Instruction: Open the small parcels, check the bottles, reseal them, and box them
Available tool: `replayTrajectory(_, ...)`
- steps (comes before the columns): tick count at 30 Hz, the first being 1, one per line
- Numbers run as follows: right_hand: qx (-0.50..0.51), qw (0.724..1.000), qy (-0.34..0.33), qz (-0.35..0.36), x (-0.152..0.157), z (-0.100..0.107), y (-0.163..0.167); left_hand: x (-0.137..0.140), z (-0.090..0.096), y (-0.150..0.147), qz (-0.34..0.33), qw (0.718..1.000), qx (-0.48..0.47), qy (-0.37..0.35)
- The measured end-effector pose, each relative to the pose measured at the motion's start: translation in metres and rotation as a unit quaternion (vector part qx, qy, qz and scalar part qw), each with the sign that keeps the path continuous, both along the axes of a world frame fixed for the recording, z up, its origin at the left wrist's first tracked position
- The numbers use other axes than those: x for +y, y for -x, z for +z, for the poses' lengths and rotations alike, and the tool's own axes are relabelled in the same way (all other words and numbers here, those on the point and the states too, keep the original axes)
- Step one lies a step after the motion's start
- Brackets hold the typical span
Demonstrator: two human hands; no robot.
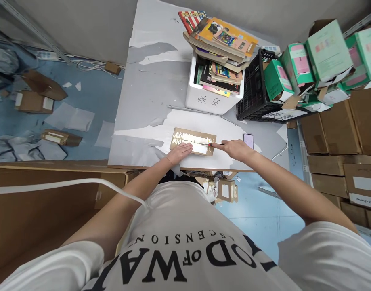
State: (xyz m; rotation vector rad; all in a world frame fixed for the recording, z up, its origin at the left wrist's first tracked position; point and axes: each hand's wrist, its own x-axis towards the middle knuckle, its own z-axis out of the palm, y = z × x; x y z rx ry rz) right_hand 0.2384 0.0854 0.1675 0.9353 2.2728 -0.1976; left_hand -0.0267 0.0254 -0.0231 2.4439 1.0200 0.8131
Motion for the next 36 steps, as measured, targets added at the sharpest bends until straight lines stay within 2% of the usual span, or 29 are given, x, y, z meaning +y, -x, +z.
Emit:
replayTrajectory(6,0.010,0.997,-0.027,-0.071,-0.016,0.002,-0.067,0.006,0.003,0.002,-0.003,0.999,-0.002,0.033)
replayTrajectory(8,0.025,0.992,-0.040,-0.119,-0.028,-0.002,-0.088,0.009,0.007,0.002,0.000,1.000,0.004,0.029)
replayTrajectory(10,0.087,0.976,-0.053,-0.191,-0.044,-0.013,-0.102,0.011,0.014,0.001,0.003,1.000,0.016,0.012)
replayTrajectory(11,0.139,0.960,-0.059,-0.235,-0.053,-0.022,-0.105,0.011,0.018,0.001,0.003,1.000,0.024,0.005)
replayTrajectory(13,0.263,0.905,-0.063,-0.328,-0.070,-0.043,-0.101,0.013,0.029,0.003,0.003,0.999,0.044,-0.002)
replayTrajectory(16,0.404,0.789,-0.039,-0.461,-0.088,-0.078,-0.080,0.019,0.045,0.010,0.012,0.996,0.083,0.011)
replayTrajectory(18,0.458,0.725,-0.012,-0.514,-0.093,-0.096,-0.064,0.026,0.055,0.015,0.052,0.991,0.121,0.026)
replayTrajectory(20,0.491,0.685,0.011,-0.538,-0.095,-0.107,-0.052,0.034,0.061,0.018,0.107,0.980,0.163,0.046)
replayTrajectory(22,0.510,0.662,0.030,-0.549,-0.094,-0.113,-0.045,0.040,0.064,0.020,0.137,0.968,0.196,0.075)
replayTrajectory(25,0.522,0.638,0.046,-0.565,-0.093,-0.117,-0.040,0.043,0.064,0.021,0.134,0.962,0.211,0.109)
replayTrajectory(28,0.522,0.629,0.057,-0.573,-0.092,-0.117,-0.038,0.040,0.061,0.021,0.136,0.965,0.197,0.106)
replayTrajectory(36,0.511,0.636,0.098,-0.570,-0.087,-0.100,-0.044,0.037,0.053,0.021,0.138,0.976,0.145,0.087)
